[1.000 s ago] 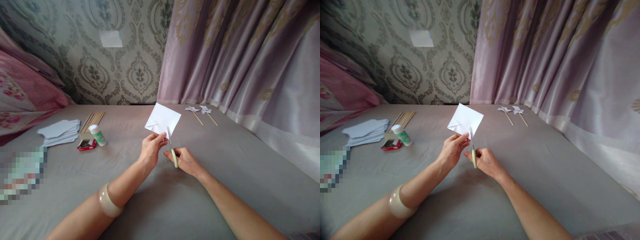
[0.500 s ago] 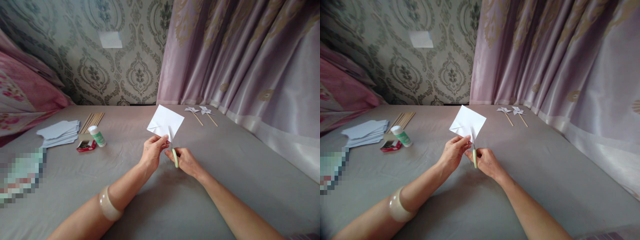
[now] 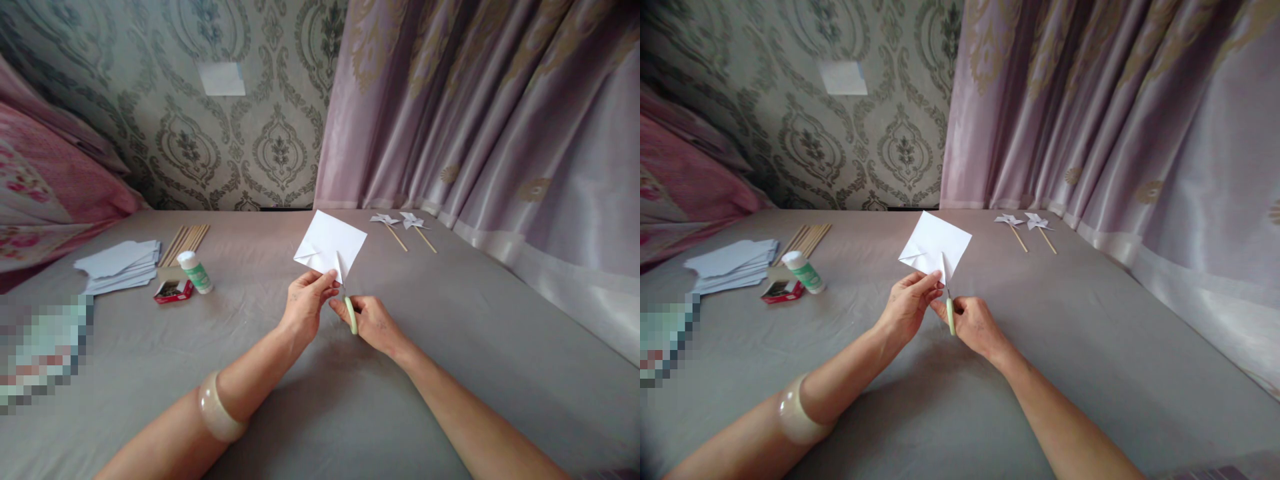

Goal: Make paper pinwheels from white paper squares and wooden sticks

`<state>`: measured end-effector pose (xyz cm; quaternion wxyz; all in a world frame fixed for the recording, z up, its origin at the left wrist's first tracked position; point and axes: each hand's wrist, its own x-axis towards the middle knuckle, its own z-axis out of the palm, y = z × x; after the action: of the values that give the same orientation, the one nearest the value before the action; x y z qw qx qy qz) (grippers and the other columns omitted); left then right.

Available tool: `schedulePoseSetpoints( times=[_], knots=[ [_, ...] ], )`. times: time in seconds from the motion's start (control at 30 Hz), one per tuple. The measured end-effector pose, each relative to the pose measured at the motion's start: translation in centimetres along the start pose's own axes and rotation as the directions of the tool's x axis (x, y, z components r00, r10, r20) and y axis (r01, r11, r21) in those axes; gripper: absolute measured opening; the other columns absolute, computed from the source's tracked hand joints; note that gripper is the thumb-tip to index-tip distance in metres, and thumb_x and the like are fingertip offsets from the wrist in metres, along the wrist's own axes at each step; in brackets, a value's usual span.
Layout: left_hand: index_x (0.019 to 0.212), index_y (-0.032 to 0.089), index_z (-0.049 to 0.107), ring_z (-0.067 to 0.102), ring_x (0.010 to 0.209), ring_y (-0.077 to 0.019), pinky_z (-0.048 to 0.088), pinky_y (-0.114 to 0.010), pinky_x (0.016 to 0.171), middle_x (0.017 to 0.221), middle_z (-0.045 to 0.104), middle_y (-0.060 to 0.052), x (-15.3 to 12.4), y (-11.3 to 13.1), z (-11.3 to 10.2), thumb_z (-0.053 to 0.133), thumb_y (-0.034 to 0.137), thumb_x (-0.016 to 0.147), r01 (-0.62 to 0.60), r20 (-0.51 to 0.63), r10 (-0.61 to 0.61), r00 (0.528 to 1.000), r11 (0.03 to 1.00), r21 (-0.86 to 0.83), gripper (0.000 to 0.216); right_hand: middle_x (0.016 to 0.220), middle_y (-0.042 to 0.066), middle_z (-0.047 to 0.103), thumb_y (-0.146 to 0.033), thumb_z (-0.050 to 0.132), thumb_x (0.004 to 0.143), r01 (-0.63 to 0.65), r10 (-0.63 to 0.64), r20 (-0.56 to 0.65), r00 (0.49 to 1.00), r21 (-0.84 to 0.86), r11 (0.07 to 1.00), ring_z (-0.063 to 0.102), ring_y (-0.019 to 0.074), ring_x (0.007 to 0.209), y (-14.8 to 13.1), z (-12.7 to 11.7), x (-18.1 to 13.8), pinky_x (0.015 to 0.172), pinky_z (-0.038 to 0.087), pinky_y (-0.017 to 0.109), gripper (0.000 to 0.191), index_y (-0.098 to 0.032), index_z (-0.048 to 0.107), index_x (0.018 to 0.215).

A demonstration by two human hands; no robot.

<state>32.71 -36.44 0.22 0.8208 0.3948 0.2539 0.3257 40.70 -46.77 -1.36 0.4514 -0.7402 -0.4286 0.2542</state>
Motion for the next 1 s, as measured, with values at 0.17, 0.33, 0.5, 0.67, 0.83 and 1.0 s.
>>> schedulePoseSetpoints(
  times=[0.17, 0.33, 0.5, 0.67, 0.83, 1.0],
  knots=[
    [0.056, 0.011, 0.059, 0.056, 0.054, -0.008, 0.045, -0.022, 0.059, 0.058, 0.062, -0.003, 0.01, 0.03, 0.05, 0.082, 0.024, 0.055, 0.003, 0.002, -0.003, 1.0, 1.0, -0.004, 0.026, 0.055, -0.005, 0.029, -0.063, 0.056, 0.073, 0.005, -0.005, -0.004, 1.0, 0.003, 1.0, 0.028, 0.0084, 0.054, -0.04, 0.02, 0.02, 0.047, 0.022, 0.024, 0.052, -0.018, 0.04, 0.052],
    [0.055, 0.011, 0.058, 0.056, 0.054, -0.008, 0.044, -0.021, 0.057, 0.057, 0.061, -0.002, 0.02, 0.08, 0.05, 0.082, 0.023, 0.054, 0.018, 0.001, -0.018, 1.0, 1.0, -0.022, 0.027, 0.054, -0.005, 0.03, -0.063, 0.056, 0.073, 0.005, -0.005, -0.022, 1.0, -0.013, 1.0, 0.029, 0.0084, 0.054, -0.21, -0.03, -0.05, 0.048, 0.024, 0.024, 0.052, -0.018, 0.042, 0.052],
    [0.056, 0.011, 0.058, 0.057, 0.054, -0.0078, 0.043, -0.02, 0.056, 0.056, 0.06, -0.002, 0.07, 0.05, 0.06, 0.081, 0.021, 0.055, 0.039, 0.015, -0.038, 0.999, 0.998, -0.051, 0.026, 0.054, -0.004, 0.029, -0.062, 0.054, 0.074, 0.002, -0.002, -0.013, 1.0, -0.041, 0.999, 0.03, 0.0089, 0.054, -0.23, -0.04, -0.04, 0.048, 0.023, 0.024, 0.051, -0.018, 0.041, 0.052],
    [0.056, 0.012, 0.057, 0.057, 0.056, -0.0082, 0.043, -0.02, 0.057, 0.056, 0.059, -0.001, 0.0, 0.21, 0.16, 0.082, 0.021, 0.056, 0.05, 0.02, -0.049, 0.999, 0.997, -0.061, 0.027, 0.053, -0.004, 0.031, -0.063, 0.054, 0.074, 0.008, -0.009, -0.021, 1.0, -0.047, 0.999, 0.031, 0.009, 0.054, -0.4, -0.04, -0.06, 0.049, 0.024, 0.024, 0.052, -0.018, 0.041, 0.05],
    [0.054, 0.012, 0.055, 0.056, 0.054, -0.0078, 0.044, -0.021, 0.058, 0.055, 0.058, 0.0, -0.05, 0.27, 0.15, 0.081, 0.019, 0.056, 0.081, 0.016, -0.08, 0.997, 0.993, -0.081, 0.027, 0.053, -0.004, 0.032, -0.062, 0.054, 0.074, 0.005, -0.006, -0.016, 1.0, -0.041, 0.999, 0.032, 0.0095, 0.054, -0.33, -0.07, -0.04, 0.049, 0.025, 0.024, 0.051, -0.018, 0.043, 0.052],
    [0.057, 0.012, 0.056, 0.055, 0.052, -0.0073, 0.045, -0.021, 0.057, 0.056, 0.059, 0.0, 0.0, 0.24, 0.1, 0.079, 0.018, 0.059, 0.102, 0.034, -0.1, 0.994, 0.99, -0.092, 0.024, 0.053, -0.004, 0.031, -0.059, 0.054, 0.076, 0.017, -0.017, -0.01, 1.0, -0.042, 0.999, 0.032, 0.0091, 0.054, -0.27, -0.06, -0.02, 0.049, 0.024, 0.024, 0.05, -0.018, 0.042, 0.052]
  ],
)
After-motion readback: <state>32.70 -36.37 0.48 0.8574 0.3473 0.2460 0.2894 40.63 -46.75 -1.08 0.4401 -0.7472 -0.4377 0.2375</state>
